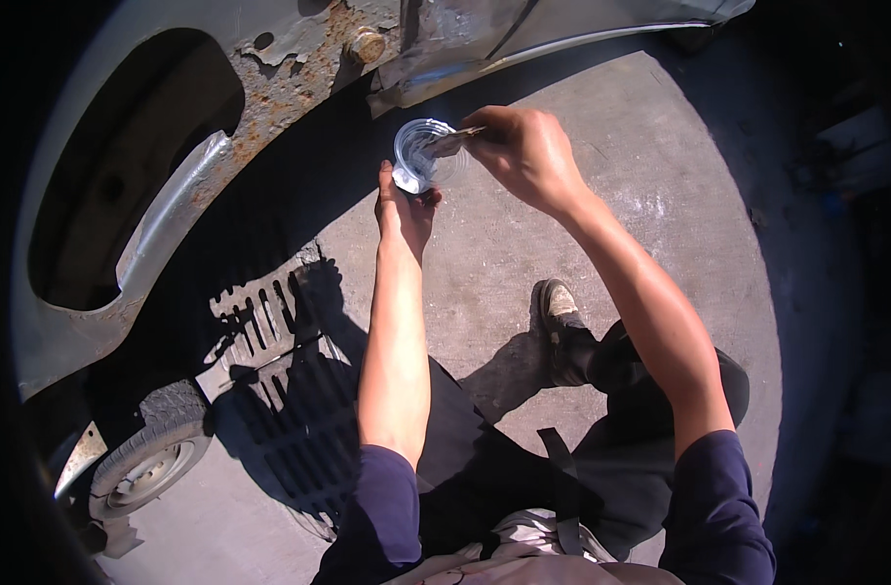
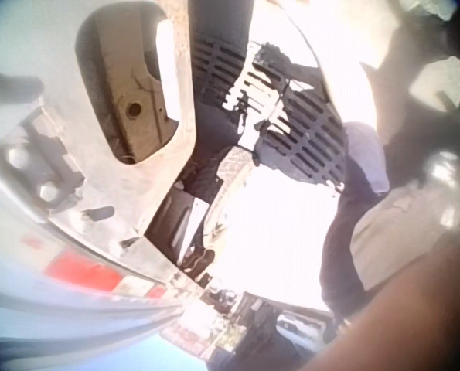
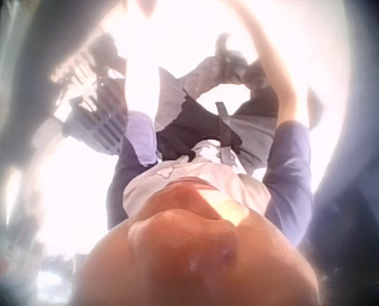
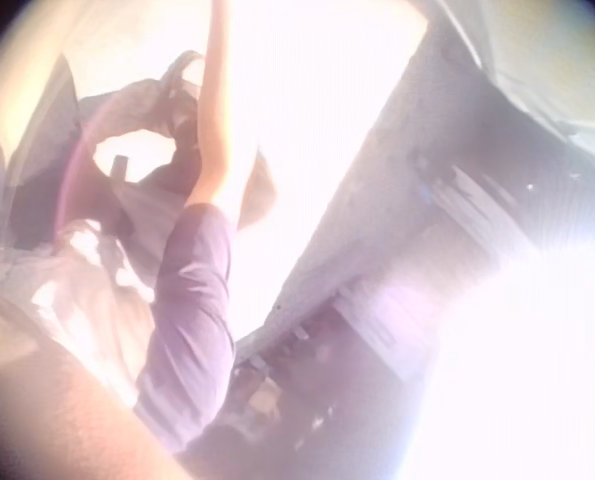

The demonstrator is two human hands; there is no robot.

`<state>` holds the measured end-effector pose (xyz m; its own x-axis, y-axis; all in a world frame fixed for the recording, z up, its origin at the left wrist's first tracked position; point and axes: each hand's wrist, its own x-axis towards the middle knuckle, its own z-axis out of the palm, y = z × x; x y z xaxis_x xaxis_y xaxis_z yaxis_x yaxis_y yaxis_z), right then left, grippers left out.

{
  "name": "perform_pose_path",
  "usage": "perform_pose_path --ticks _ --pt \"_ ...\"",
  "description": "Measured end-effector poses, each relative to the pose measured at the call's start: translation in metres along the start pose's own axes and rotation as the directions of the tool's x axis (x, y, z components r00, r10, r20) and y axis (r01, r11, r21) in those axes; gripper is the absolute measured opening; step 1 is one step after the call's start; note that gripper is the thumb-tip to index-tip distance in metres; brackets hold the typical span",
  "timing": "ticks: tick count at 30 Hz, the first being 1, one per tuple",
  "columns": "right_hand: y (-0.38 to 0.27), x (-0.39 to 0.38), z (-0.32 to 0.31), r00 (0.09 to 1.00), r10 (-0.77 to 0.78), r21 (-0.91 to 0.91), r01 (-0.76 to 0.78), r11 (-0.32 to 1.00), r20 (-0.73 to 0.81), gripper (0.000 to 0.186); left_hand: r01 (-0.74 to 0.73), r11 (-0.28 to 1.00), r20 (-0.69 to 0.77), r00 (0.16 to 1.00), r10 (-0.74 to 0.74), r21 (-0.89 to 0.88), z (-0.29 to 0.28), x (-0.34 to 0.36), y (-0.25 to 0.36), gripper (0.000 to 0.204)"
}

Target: The person applies a white paste to a damaged area on a vehicle's rear bumper using a small wooden stick. They repeatedly dip the stick into a plastic cup and spread the paste over the rusted and dented surface.

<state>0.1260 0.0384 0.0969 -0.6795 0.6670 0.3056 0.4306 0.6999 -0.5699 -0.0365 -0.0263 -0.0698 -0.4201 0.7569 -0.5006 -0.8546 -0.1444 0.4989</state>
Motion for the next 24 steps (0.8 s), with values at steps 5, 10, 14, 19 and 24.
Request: perform_pose_path --ticks 5,10,14,19,24 --pt "-0.017 0.006 0.005 0.988 0.103 -0.24 -0.073 0.968 0.116 0.024 -0.046 0.999 0.025 0.999 0.046 -0.006 0.028 -0.021 -0.006 0.04" --pt "-0.024 0.004 0.006 0.959 0.191 -0.308 -0.121 0.944 0.207 0.022 -0.023 0.995 0.078 0.996 0.031 -0.1 0.025 -0.019 -0.011 0.045" --pt "-0.019 0.012 -0.009 0.97 0.129 -0.134 -0.103 0.986 0.205 0.027 0.033 0.995 0.071 0.997 -0.027 -0.092 0.008 -0.012 -0.013 0.051" --pt "0.004 0.009 -0.006 0.994 -0.022 0.142 0.006 0.99 0.111 0.023 0.048 0.971 -0.082 0.994 -0.069 -0.236 -0.004 0.001 -0.011 0.052" --pt "0.036 0.027 0.017 0.994 -0.104 0.354 0.105 0.929 -0.022 0.023 -0.05 0.935 -0.195 0.981 -0.02 -0.35 -0.005 0.035 -0.015 0.055"
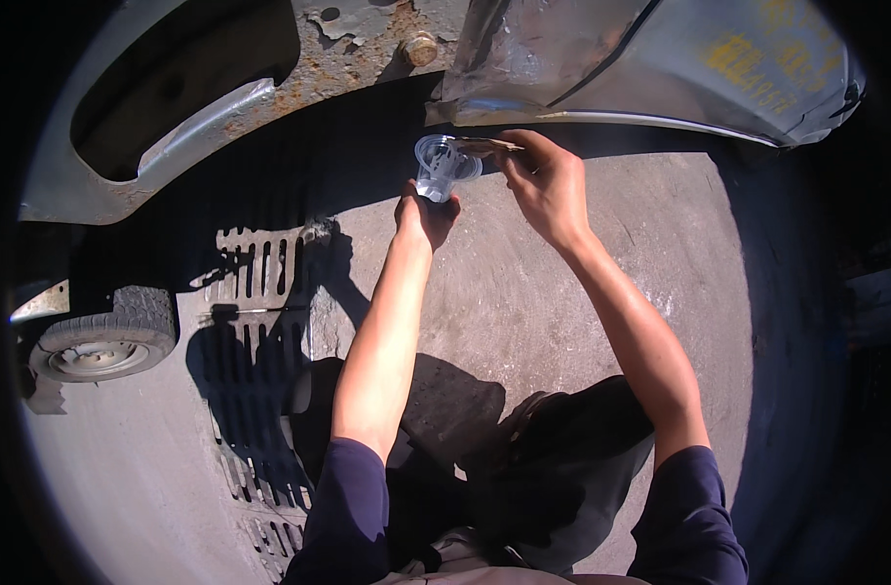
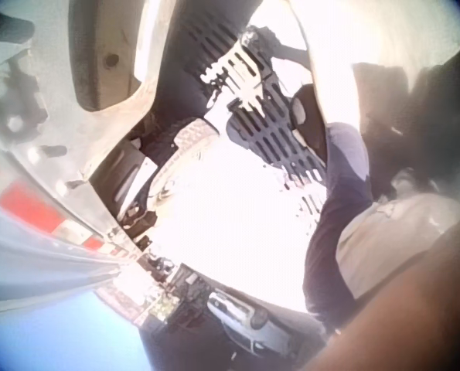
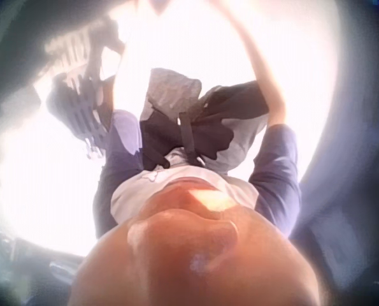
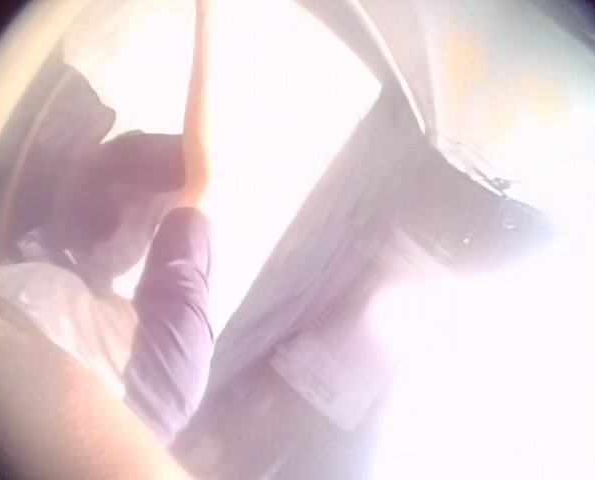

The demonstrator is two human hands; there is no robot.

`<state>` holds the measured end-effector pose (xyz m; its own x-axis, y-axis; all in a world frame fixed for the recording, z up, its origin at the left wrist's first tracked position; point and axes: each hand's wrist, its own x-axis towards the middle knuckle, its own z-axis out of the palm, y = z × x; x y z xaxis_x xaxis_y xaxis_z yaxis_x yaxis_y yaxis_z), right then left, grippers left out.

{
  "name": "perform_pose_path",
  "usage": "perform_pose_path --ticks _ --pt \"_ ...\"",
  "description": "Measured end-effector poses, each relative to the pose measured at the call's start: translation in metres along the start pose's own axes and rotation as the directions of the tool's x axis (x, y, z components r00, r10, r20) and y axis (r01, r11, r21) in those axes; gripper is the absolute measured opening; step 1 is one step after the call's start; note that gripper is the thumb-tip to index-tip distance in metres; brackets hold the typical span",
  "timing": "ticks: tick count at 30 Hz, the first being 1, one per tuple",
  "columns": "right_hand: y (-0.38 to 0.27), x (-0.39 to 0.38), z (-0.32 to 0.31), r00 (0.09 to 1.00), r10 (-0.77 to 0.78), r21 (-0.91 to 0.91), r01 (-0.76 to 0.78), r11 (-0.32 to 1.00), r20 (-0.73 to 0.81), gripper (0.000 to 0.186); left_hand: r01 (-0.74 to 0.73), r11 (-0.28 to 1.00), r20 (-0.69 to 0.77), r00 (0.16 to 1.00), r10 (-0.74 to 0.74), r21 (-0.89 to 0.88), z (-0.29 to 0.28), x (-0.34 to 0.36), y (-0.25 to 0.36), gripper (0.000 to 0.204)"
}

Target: The person applies a white paste to a damaged area on a vehicle's rear bumper using a small wooden stick. They repeatedly dip the stick into a plastic cup and spread the paste over the rusted and dented surface.

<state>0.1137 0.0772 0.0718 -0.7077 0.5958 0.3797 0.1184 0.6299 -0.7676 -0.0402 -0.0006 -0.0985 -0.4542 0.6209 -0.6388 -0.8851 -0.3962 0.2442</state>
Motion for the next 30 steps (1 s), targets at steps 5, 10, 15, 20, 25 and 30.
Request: perform_pose_path --ticks 5,10,15,20,25,30 --pt "0.034 0.022 0.003 0.943 -0.298 0.025 0.305 0.952 -0.146 0.026 -0.072 0.997 -0.027 0.997 0.071 -0.024 0.006 0.027 0.006 0.051" --pt "0.067 0.023 -0.009 0.885 -0.383 0.031 0.405 0.914 -0.264 0.031 -0.129 0.985 0.029 0.992 0.127 0.113 0.019 0.032 -0.001 0.046" --pt "0.08 0.022 -0.016 0.79 -0.55 -0.06 0.556 0.829 -0.27 0.044 -0.126 0.988 0.064 0.991 0.121 0.088 0.024 0.025 -0.012 0.042" --pt "0.08 0.024 0.003 0.668 -0.734 -0.256 0.693 0.674 -0.124 0.037 -0.188 0.962 0.298 0.947 0.124 0.197 0.027 0.024 -0.015 0.04" --pt "0.089 0.017 -0.015 0.629 -0.765 -0.365 0.685 0.63 -0.14 0.038 -0.11 0.987 0.123 0.988 0.096 0.117 0.028 0.032 -0.018 0.037" --pt "0.076 0.008 -0.013 0.664 -0.736 -0.419 0.636 0.648 -0.13 0.038 -0.149 0.98 0.214 0.969 0.12 0.129 0.021 0.039 -0.018 0.037"
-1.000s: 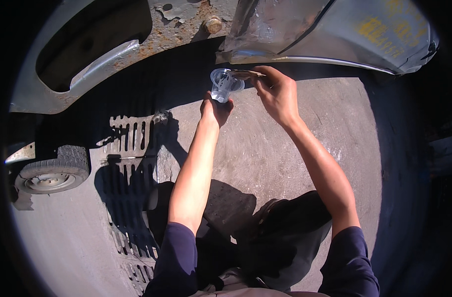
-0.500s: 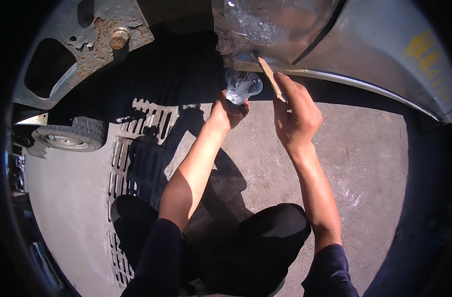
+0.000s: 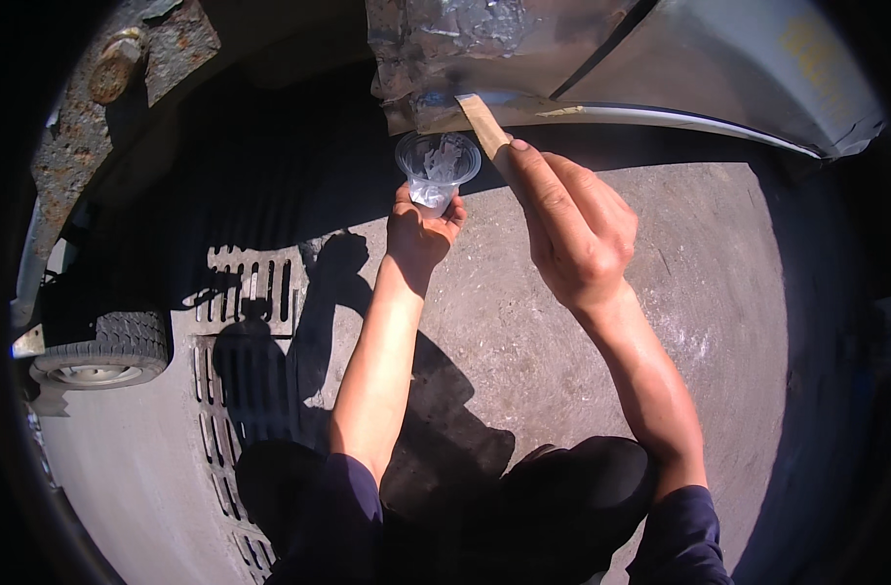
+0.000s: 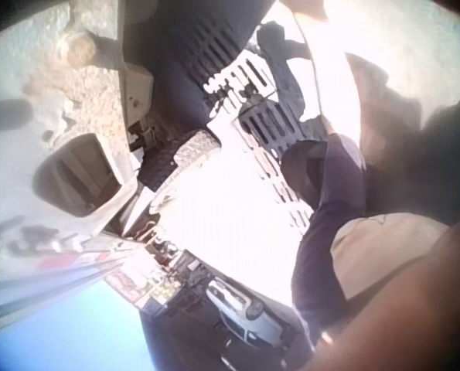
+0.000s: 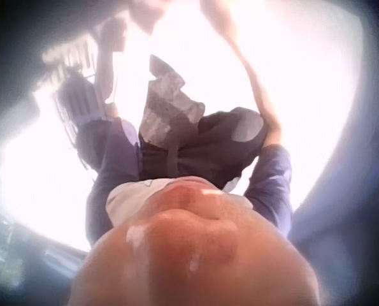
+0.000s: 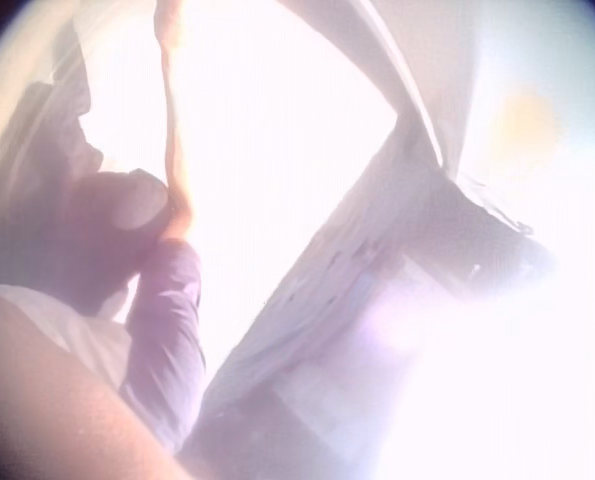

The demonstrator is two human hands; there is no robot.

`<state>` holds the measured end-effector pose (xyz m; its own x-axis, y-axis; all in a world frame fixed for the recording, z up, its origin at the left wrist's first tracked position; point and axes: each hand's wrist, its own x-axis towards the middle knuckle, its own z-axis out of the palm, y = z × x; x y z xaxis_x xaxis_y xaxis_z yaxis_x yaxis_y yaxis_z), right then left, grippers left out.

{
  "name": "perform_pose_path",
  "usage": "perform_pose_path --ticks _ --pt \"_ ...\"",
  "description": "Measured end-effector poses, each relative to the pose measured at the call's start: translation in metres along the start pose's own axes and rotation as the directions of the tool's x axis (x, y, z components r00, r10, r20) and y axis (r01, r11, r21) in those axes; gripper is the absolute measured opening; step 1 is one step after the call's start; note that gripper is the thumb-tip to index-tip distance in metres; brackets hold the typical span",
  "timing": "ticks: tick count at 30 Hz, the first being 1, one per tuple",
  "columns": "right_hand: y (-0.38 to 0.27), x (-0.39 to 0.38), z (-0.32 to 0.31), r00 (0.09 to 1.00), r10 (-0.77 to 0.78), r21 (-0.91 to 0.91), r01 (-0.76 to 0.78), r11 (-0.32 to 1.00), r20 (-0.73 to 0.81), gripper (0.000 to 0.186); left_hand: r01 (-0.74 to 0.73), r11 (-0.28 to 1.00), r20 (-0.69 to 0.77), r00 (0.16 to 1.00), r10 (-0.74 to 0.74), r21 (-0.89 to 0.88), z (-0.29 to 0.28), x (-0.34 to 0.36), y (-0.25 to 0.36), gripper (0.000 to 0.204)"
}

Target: The person applies a white paste to a damaged area on a vehicle's rear bumper using a small wooden stick. They repeatedly dip the stick into a plastic cup and spread the paste over the rusted and dented surface.

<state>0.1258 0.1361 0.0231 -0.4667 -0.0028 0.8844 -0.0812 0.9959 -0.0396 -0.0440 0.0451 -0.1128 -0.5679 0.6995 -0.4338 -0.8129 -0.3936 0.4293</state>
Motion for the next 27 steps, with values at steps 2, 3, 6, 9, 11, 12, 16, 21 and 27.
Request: perform_pose_path --ticks 2,3,6,9,11,12,16,21,27 --pt "-0.014 0.004 0.016 1.0 -0.02 -0.04 0.02 0.999 -0.006 0.044 -0.122 0.992 0.087 0.988 0.125 -0.041 0.0 -0.002 -0.007 0.036" --pt "-0.019 0.004 0.021 1.0 -0.022 -0.029 0.022 0.999 0.006 0.045 -0.101 0.995 0.09 0.991 0.101 -0.012 -0.001 -0.004 -0.008 0.035" --pt "-0.025 -0.001 0.026 1.0 -0.025 0.011 0.025 1.0 -0.002 0.044 -0.026 0.991 0.038 0.999 0.031 -0.129 -0.003 -0.011 -0.012 0.038" --pt "-0.014 -0.006 0.02 0.999 -0.016 0.012 0.016 1.0 -0.043 0.039 -0.041 0.999 -0.008 0.999 0.041 -0.033 -0.003 -0.013 -0.013 0.04" --pt "-0.007 -0.008 0.012 0.996 -0.008 -0.028 0.006 1.0 -0.083 0.042 0.016 0.996 -0.05 0.999 -0.021 -0.092 -0.001 -0.012 -0.01 0.042" --pt "-0.005 -0.009 0.009 0.989 -0.021 -0.043 0.015 0.999 -0.147 0.046 -0.002 0.996 -0.089 0.996 -0.006 -0.094 0.001 -0.011 -0.011 0.042" --pt "0.0 -0.003 0.008 0.977 -0.101 0.012 0.105 0.994 -0.187 0.048 0.023 0.997 0.005 1.0 -0.022 -0.079 0.005 -0.015 -0.005 0.041" --pt "0.0 0.002 0.032 0.976 -0.141 0.048 0.151 0.987 -0.168 0.046 -0.096 0.995 0.041 0.994 0.097 -0.019 0.011 -0.026 -0.005 0.036" --pt "-0.003 -0.007 0.029 0.983 -0.111 0.059 0.121 0.991 -0.149 0.046 -0.029 0.999 -0.01 1.0 0.029 -0.033 0.01 -0.03 0.0 0.038"
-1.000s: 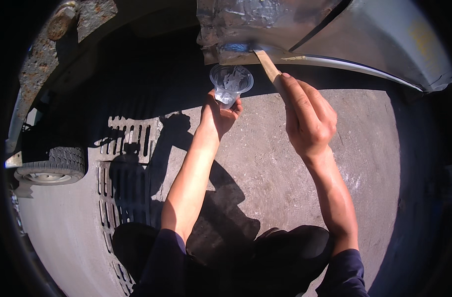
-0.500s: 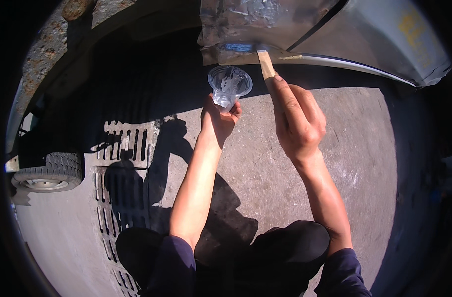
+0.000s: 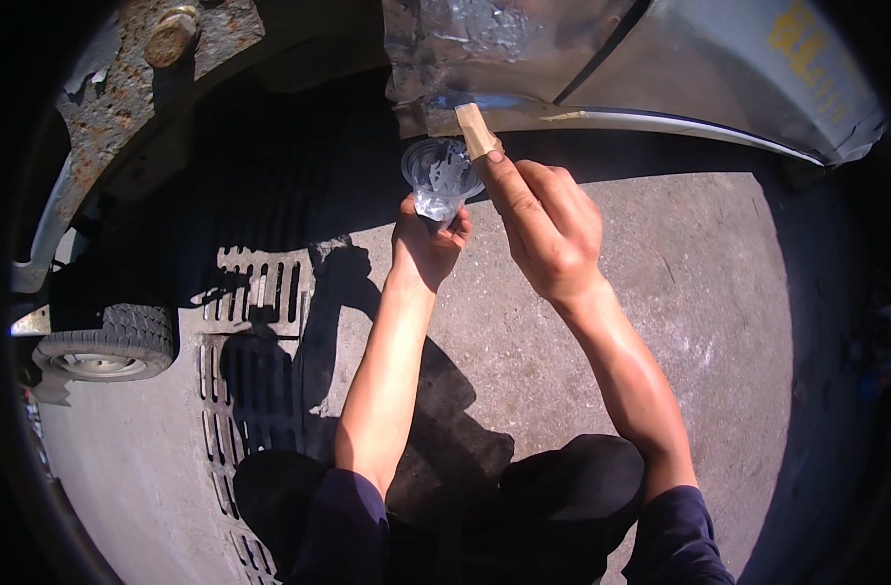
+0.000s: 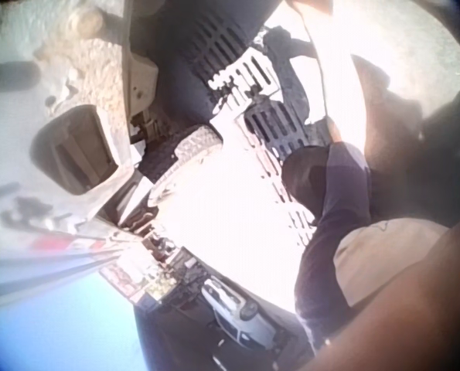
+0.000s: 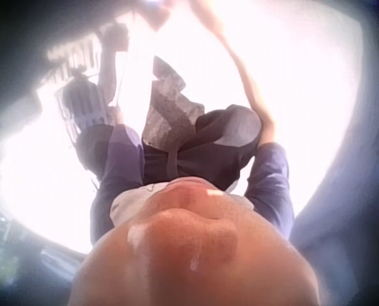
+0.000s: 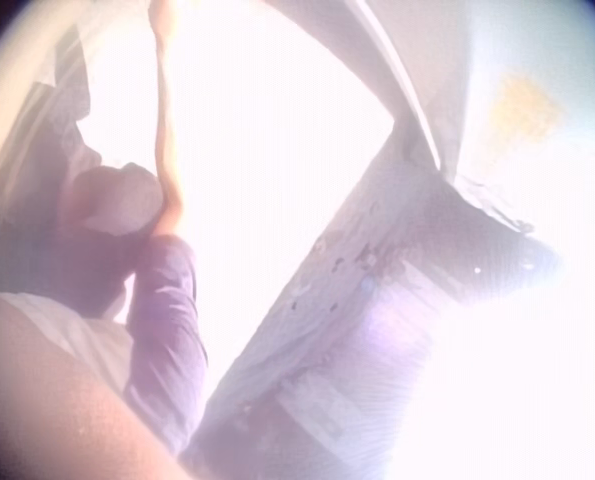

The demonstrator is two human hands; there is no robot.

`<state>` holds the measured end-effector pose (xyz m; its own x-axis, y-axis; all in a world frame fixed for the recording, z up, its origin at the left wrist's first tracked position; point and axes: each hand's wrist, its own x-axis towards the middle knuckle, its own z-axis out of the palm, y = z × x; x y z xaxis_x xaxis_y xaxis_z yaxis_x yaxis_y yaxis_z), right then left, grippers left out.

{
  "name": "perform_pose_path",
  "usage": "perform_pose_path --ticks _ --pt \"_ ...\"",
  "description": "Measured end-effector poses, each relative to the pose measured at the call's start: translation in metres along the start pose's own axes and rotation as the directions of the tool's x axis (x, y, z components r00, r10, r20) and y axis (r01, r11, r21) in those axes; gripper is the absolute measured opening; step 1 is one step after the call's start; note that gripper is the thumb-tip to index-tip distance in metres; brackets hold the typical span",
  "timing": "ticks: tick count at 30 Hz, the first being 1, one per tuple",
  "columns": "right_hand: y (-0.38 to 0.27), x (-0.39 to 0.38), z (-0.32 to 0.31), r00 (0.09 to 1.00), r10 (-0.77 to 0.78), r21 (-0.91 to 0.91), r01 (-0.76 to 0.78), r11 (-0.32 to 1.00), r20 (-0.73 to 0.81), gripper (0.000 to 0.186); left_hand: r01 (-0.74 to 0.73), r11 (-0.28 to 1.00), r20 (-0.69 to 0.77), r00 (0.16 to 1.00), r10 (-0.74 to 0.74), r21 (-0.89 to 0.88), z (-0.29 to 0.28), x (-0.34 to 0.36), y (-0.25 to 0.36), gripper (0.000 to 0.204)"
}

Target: The person applies a white paste to a damaged area on a vehicle's rear bumper using a small wooden stick. They repeatedly dip the stick into a plastic cup and spread the paste over the rusted and dented surface.

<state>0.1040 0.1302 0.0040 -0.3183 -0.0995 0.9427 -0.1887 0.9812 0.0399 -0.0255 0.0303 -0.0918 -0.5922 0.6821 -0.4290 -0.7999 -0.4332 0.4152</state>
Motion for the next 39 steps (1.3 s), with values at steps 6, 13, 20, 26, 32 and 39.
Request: perform_pose_path --ticks 6,13,20,26,32,39 --pt "0.004 0.02 -0.001 0.997 -0.074 0.001 0.075 0.997 -0.03 0.043 -0.037 0.999 0.121 0.992 0.036 0.006 -0.006 0.006 -0.004 0.038" --pt "0.005 0.018 0.008 0.979 -0.155 -0.03 0.152 0.988 -0.132 0.05 -0.027 0.999 0.044 0.999 0.028 -0.031 -0.004 -0.004 -0.003 0.038" --pt "0.005 0.018 0.002 0.999 0.013 -0.034 -0.014 0.999 -0.048 0.046 0.061 0.996 0.105 0.993 -0.054 -0.061 -0.012 0.003 -0.001 0.038" --pt "-0.036 0.032 -0.023 0.532 0.776 0.465 -0.812 0.353 0.338 0.026 -0.015 1.0 0.044 0.999 0.015 -0.009 -0.012 0.006 -0.006 0.041" --pt "-0.033 0.058 -0.033 0.228 0.692 0.639 -0.644 -0.42 0.685 0.029 -0.032 0.995 0.082 0.996 0.025 0.092 -0.006 -0.007 -0.004 0.041" --pt "-0.051 0.073 -0.032 0.144 0.633 0.617 -0.462 -0.637 0.761 0.03 -0.174 0.972 0.195 0.97 0.143 0.155 0.002 -0.013 -0.01 0.035"
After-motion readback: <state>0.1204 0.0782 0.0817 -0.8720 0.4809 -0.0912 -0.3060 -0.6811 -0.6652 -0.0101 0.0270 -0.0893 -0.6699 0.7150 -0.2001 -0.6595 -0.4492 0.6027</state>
